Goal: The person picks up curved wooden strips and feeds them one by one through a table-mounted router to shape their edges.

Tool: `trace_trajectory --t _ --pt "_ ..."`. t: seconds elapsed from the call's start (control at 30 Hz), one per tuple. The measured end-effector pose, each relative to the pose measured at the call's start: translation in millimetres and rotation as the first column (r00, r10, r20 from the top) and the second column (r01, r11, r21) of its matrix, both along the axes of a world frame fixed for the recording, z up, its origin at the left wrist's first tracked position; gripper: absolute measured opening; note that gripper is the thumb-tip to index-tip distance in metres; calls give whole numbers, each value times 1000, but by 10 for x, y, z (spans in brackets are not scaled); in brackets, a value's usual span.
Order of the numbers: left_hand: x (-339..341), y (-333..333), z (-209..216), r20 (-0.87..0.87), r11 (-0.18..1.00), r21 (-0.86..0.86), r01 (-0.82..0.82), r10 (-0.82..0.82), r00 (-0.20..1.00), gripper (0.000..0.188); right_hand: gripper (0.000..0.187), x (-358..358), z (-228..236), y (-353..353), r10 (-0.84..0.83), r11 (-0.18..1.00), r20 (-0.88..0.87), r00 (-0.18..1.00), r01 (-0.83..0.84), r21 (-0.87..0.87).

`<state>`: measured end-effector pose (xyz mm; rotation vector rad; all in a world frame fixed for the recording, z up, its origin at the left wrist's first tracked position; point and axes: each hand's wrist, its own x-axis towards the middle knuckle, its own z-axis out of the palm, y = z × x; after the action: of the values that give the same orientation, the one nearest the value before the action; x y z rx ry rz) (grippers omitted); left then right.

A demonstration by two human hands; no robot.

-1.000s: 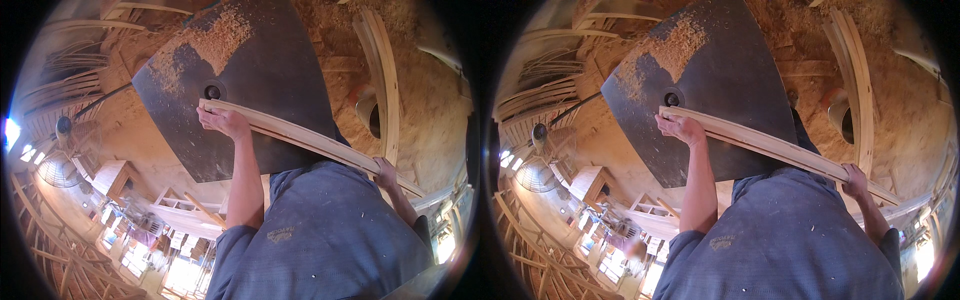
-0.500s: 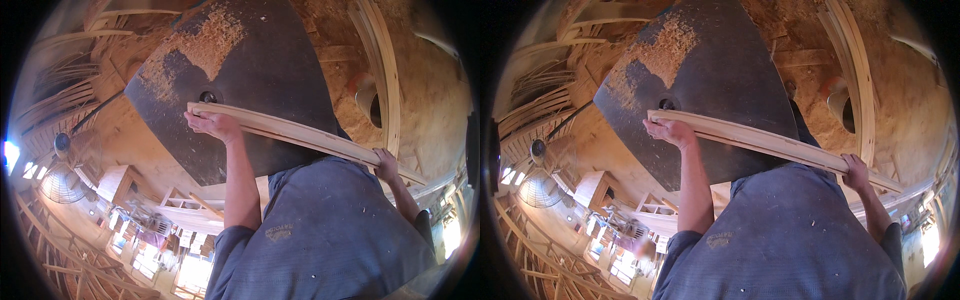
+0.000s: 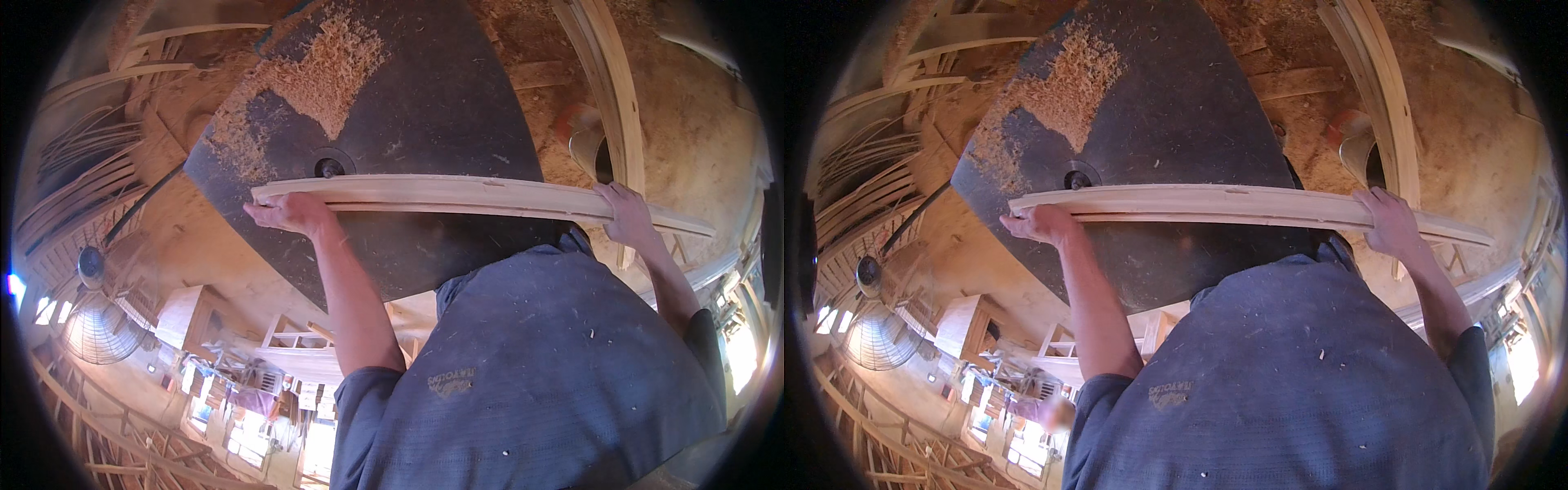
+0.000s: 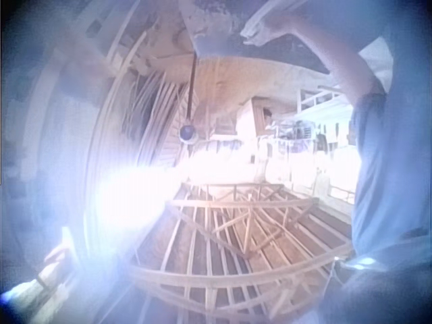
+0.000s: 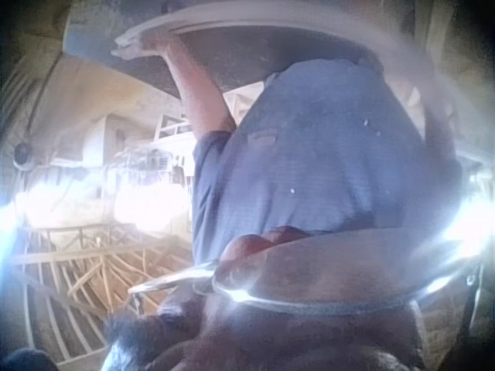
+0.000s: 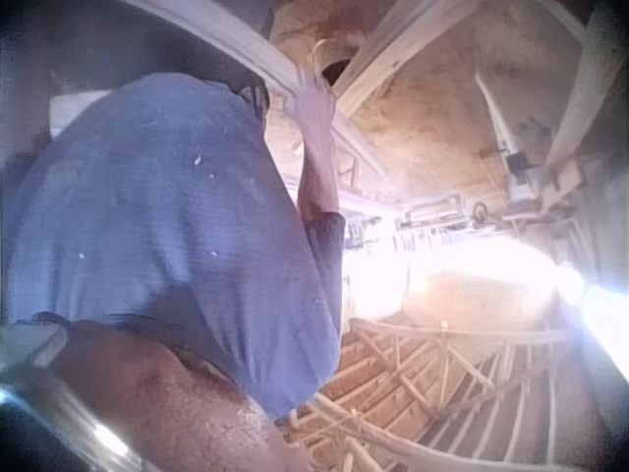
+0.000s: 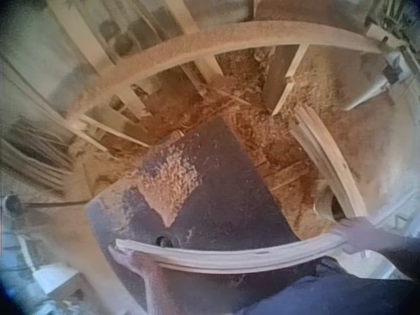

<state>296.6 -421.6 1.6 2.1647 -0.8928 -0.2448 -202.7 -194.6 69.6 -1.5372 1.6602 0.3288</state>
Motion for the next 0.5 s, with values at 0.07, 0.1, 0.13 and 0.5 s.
trace_trajectory --t 0.07,0.1,0.13,0.5 --pt "157 -69 -22 -27 1000 -13 -16 15 1000 51 64 67 -38 -129 33 999 11 999 -33 -22" --pt "221 -96 -26 -41 1000 -20 -23 22 999 51 65 102 -51 -187 49 998 17 999 -48 -33" --pt "240 -129 -1 -53 999 -32 -25 23 998 50 66 146 -50 -242 60 997 7 998 -60 -43" --pt "996 -332 -105 -181 992 -113 -59 37 983 57 71 551 -26 -697 125 990 -20 992 -127 -61"
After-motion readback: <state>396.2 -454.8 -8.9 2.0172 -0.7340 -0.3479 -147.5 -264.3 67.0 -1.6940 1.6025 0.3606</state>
